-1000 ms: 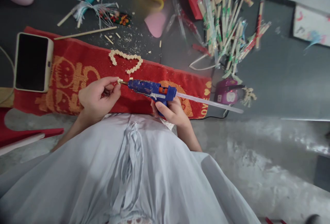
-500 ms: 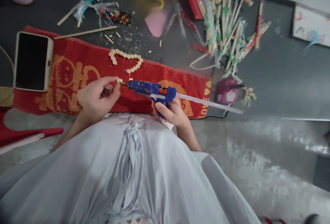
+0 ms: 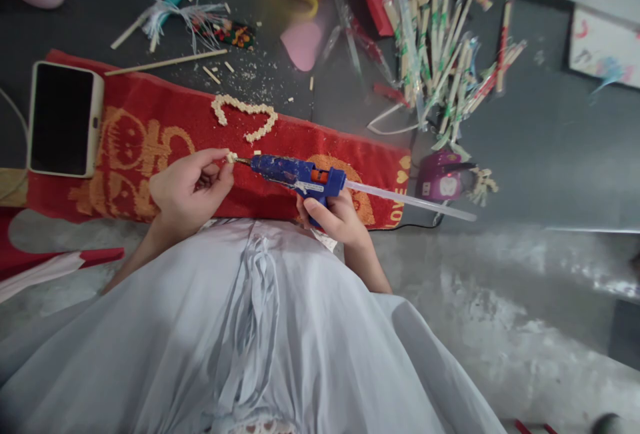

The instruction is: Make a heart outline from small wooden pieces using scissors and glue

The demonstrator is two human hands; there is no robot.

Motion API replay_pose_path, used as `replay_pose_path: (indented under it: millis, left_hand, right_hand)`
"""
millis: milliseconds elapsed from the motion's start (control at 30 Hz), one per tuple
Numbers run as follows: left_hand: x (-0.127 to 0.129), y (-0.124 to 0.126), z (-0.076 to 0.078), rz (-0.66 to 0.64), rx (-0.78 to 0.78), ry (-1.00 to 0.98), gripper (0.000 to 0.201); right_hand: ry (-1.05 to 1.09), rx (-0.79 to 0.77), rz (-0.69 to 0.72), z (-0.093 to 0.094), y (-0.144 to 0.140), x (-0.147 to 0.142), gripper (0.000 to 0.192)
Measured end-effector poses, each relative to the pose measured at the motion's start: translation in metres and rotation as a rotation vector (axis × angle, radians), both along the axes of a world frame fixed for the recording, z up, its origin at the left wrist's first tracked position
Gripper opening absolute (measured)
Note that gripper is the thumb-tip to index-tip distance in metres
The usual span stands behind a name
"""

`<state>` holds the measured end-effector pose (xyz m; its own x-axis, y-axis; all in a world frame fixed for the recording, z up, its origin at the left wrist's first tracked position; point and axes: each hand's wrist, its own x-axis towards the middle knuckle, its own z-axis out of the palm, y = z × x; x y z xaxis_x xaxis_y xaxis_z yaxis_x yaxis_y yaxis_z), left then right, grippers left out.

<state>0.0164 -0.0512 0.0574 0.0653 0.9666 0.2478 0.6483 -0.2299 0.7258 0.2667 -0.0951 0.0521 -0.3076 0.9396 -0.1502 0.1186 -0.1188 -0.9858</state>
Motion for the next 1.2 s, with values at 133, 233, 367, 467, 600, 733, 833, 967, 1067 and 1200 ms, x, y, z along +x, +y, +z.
replay_pose_path:
  millis: [133,233,367,467,600,733,833,967,1067,1200]
  left_hand:
    - [0.0001,-0.0003,0.0010,0.002,-0.011,0.010,0.020]
    - [0.0006,-0.0007,0.0031,0.005,-0.041,-0.013,0.019]
    - [0.0006,-0.0009,0.0043,0.006,-0.058,-0.047,0.017]
    - [0.0003,-0.0010,0.0031,0.003,-0.058,-0.062,0.016]
    - [-0.0002,-0.0011,0.0007,-0.017,-0.015,-0.046,0.017]
    - [-0.0006,-0.0013,-0.0007,-0.015,-0.005,-0.035,0.019]
    - [-0.0010,-0.0015,-0.0015,-0.006,-0.005,-0.027,0.019]
    - [-0.0008,-0.0022,-0.0022,-0.018,0.035,0.025,0.021]
    - [-0.0003,-0.0030,-0.0014,-0.010,0.055,0.088,0.024]
    - [0.0005,-0.0039,0.0009,-0.016,0.056,0.108,0.024]
  right_hand:
    - [0.010,-0.034,-0.019,0.0026,-0.0003,-0.0022,0.052]
    - [-0.015,-0.019,-0.017,0.0043,0.0009,-0.0042,0.054]
    - [-0.034,-0.009,-0.028,0.0043,0.0012,-0.0042,0.055]
    - [-0.034,-0.007,-0.027,0.0033,0.0002,-0.0029,0.056]
    - [-0.009,0.003,-0.025,0.0022,0.0004,-0.0019,0.052]
    - [0.026,0.012,-0.017,0.0027,0.0007,-0.0014,0.048]
    - [0.041,0.017,-0.010,0.0040,0.0003,-0.0007,0.047]
    - [-0.018,-0.001,0.015,0.0051,0.0009,0.0000,0.053]
    - [-0.043,-0.008,0.008,0.0050,0.0014,-0.0009,0.055]
    - [0.001,0.019,-0.023,0.0033,0.0011,-0.0037,0.049]
